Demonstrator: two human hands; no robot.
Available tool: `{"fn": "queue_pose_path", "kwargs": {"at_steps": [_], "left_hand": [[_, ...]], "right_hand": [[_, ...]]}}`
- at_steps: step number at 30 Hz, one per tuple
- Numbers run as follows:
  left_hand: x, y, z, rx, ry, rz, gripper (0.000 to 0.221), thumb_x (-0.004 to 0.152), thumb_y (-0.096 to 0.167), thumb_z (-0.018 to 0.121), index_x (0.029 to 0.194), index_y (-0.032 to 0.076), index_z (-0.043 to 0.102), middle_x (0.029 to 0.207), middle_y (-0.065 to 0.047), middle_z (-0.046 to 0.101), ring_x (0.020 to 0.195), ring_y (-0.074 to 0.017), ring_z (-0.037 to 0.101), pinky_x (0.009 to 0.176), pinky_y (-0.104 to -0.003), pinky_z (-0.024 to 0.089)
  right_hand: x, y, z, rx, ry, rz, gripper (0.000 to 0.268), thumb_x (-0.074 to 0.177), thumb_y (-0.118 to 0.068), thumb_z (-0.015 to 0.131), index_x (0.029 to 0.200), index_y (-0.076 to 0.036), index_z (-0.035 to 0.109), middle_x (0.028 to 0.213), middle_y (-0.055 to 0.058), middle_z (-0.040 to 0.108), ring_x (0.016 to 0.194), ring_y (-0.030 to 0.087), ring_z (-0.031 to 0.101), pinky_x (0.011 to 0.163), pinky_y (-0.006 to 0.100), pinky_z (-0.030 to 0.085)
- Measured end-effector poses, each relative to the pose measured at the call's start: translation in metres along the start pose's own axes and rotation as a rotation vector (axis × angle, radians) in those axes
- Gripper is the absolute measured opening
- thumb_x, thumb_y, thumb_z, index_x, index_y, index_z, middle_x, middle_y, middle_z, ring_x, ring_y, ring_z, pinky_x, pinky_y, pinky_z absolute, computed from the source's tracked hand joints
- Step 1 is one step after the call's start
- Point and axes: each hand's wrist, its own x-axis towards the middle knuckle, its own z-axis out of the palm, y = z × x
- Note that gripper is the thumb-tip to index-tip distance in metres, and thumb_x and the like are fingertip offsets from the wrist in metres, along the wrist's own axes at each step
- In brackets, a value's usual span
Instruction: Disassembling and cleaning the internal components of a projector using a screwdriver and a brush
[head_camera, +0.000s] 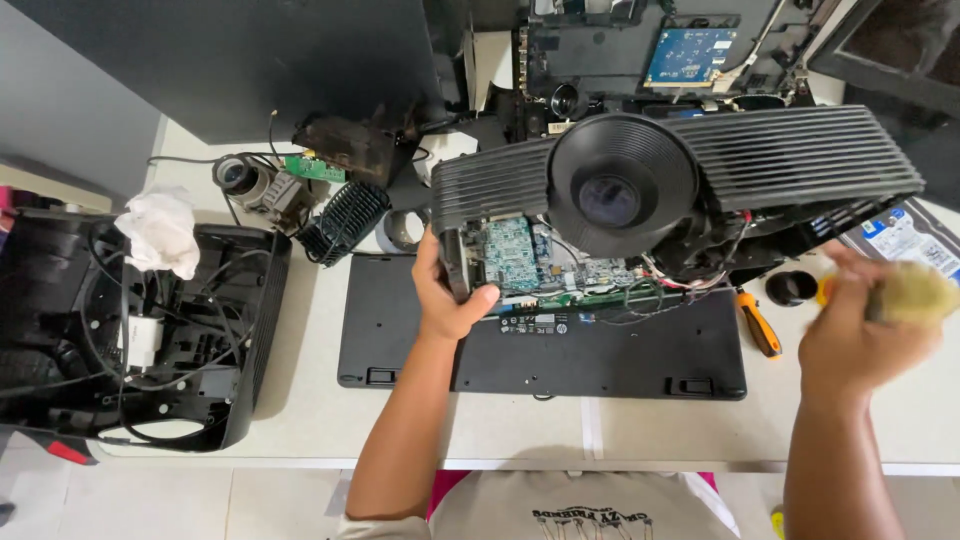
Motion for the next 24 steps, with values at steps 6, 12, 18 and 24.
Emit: {"fn": "queue_pose_path", "kwargs": {"at_steps": [6,12,18,24], "left_hand": [[-0.006,-0.009,0.006,-0.09,-0.052,0.047,0.081,0.092,0.037,0.079,0.156,0.004,0.04,0.149,-0.01,0.055,0.139,-0.0269,0.055,0.12,-0.044,0.046],[-0.017,-0.04,0.006,-0.117,0.021,0.149,0.105,0.077,0.024,0.09,0.161,0.002,0.031,0.157,-0.017,0.047,0.145,-0.0237,0.042,0.123,-0.047,0.032],[-0.022,-0.041,0.004,-0.075,0.012,0.155,0.105,0.077,0.027,0.09,0.161,0.003,0.032,0.157,-0.016,0.048,0.144,-0.0243,0.043,0.122,-0.048,0.033],[-0.012,-0.024,0.007,-0.074,0.0,0.141,0.099,0.079,0.025,0.087,0.159,0.002,0.033,0.155,-0.019,0.048,0.143,-0.0278,0.045,0.121,-0.052,0.034]], "right_hand": [[-0.041,0.001,-0.002,0.015,-0.558,-0.281,0.011,0.099,-0.005,0.066,0.101,-0.008,0.077,0.117,0.01,0.075,0.109,0.019,0.073,0.106,0.028,0.056],[-0.074,-0.022,0.067,-0.138,-0.849,-0.735,0.023,0.088,-0.008,0.059,0.107,-0.01,0.072,0.086,0.011,0.069,0.077,0.034,0.07,0.066,0.044,0.056],[-0.078,-0.026,0.076,-0.386,-0.805,-0.835,0.013,0.097,-0.013,0.055,0.094,-0.019,0.065,0.093,-0.002,0.068,0.079,0.024,0.067,0.069,0.033,0.054],[-0.083,-0.012,0.074,-0.468,-0.835,-0.837,0.01,0.095,-0.017,0.06,0.1,-0.023,0.067,0.106,-0.002,0.07,0.091,0.024,0.07,0.074,0.031,0.056]]}}
